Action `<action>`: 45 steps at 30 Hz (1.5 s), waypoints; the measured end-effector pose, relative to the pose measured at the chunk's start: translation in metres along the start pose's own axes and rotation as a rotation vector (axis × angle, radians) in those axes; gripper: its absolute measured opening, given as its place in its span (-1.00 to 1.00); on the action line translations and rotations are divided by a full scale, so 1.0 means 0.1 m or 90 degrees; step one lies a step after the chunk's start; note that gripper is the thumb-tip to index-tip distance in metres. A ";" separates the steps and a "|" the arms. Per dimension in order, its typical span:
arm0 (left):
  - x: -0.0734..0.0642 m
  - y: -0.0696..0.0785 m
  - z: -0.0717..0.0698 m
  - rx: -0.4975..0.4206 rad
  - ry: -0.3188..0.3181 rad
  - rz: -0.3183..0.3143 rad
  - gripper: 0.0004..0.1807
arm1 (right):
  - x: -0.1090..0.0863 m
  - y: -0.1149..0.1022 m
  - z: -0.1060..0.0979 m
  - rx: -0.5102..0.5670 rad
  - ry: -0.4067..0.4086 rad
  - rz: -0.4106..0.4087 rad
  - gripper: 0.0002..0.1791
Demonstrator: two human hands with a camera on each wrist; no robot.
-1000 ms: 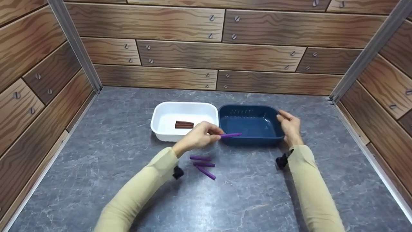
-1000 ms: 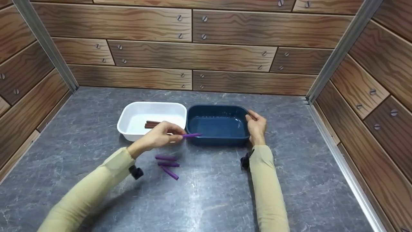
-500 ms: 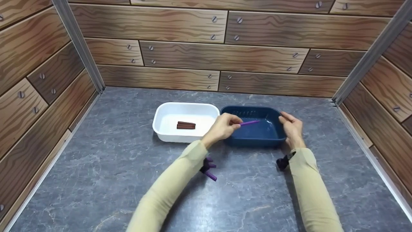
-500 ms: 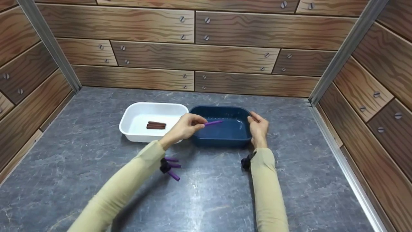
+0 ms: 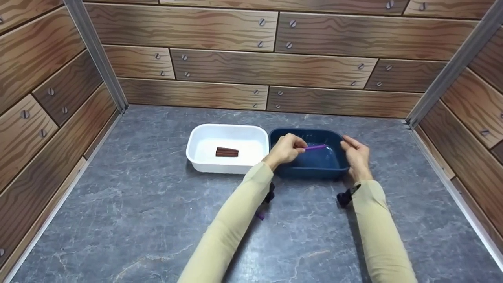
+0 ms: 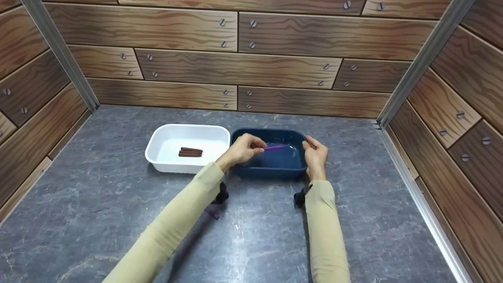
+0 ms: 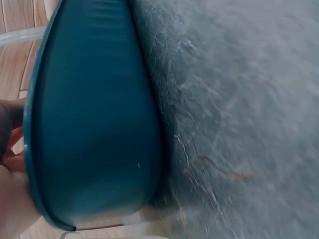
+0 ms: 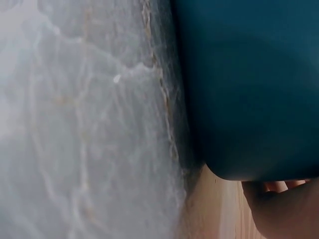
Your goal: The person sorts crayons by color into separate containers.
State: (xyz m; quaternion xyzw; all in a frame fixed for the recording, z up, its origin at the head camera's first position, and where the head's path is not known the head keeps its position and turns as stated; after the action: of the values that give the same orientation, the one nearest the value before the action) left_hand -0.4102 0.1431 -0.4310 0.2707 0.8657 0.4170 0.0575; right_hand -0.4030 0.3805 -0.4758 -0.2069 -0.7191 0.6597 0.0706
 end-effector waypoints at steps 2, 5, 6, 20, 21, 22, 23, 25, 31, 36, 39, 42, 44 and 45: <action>0.03 -0.04 0.03 0.002 -0.006 -0.018 -0.82 | -0.01 0.00 0.01 0.003 0.000 -0.001 -0.51; 0.05 -0.12 0.07 0.011 -0.017 -0.058 -0.82 | -0.04 0.02 0.03 -0.004 -0.004 0.002 -0.51; 0.05 -0.14 0.08 0.012 -0.022 -0.068 -0.82 | -0.04 0.02 0.03 -0.007 -0.005 0.002 -0.51; 0.11 -0.11 0.17 0.134 -0.043 -0.100 -0.76 | -0.04 0.00 -0.07 -0.007 0.007 -0.009 -0.52; 0.11 -0.12 0.18 0.141 -0.051 -0.112 -0.76 | -0.04 0.00 -0.07 -0.004 0.008 -0.009 -0.52; 0.11 -0.13 0.20 0.148 -0.056 -0.126 -0.76 | -0.04 0.01 -0.07 -0.003 0.007 -0.010 -0.52; 0.11 -0.15 0.21 0.153 -0.061 -0.140 -0.77 | -0.04 0.01 -0.06 -0.003 0.006 -0.010 -0.52; 0.09 -0.16 0.22 0.158 -0.066 -0.160 -0.77 | -0.04 0.02 -0.05 0.001 0.005 -0.009 -0.52; 0.07 -0.21 0.18 0.168 -0.072 -0.192 -0.73 | -0.02 0.02 0.00 0.011 0.002 0.001 -0.52; 0.08 -0.20 0.18 0.178 -0.089 -0.207 -0.74 | -0.03 0.01 -0.01 0.020 0.008 0.007 -0.52; 0.10 -0.20 0.18 0.180 -0.092 -0.201 -0.74 | -0.03 0.01 -0.03 0.030 0.010 0.015 -0.51; 0.10 -0.20 0.19 0.180 -0.095 -0.200 -0.74 | -0.03 0.02 -0.03 0.049 0.010 0.019 -0.50; 0.09 -0.22 0.19 0.181 -0.096 -0.206 -0.74 | -0.03 0.02 -0.02 0.053 0.007 0.021 -0.50; 0.09 -0.22 0.20 0.181 -0.097 -0.207 -0.74 | -0.03 0.03 -0.02 0.059 0.007 0.023 -0.50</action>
State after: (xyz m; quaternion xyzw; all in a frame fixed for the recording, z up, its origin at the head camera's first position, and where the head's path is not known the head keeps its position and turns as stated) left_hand -0.4210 0.1502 -0.4595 0.1636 0.9412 0.2541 0.1507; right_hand -0.3991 0.3816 -0.4777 -0.2200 -0.6836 0.6922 0.0717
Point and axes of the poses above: each hand's wrist, its own x-axis towards the middle knuckle, its own z-axis out of the palm, y = z × x, the point moved 6 cm from there along x, towards the middle knuckle, and after that the axes turned 4 degrees about -y, right-handed, at the moved point
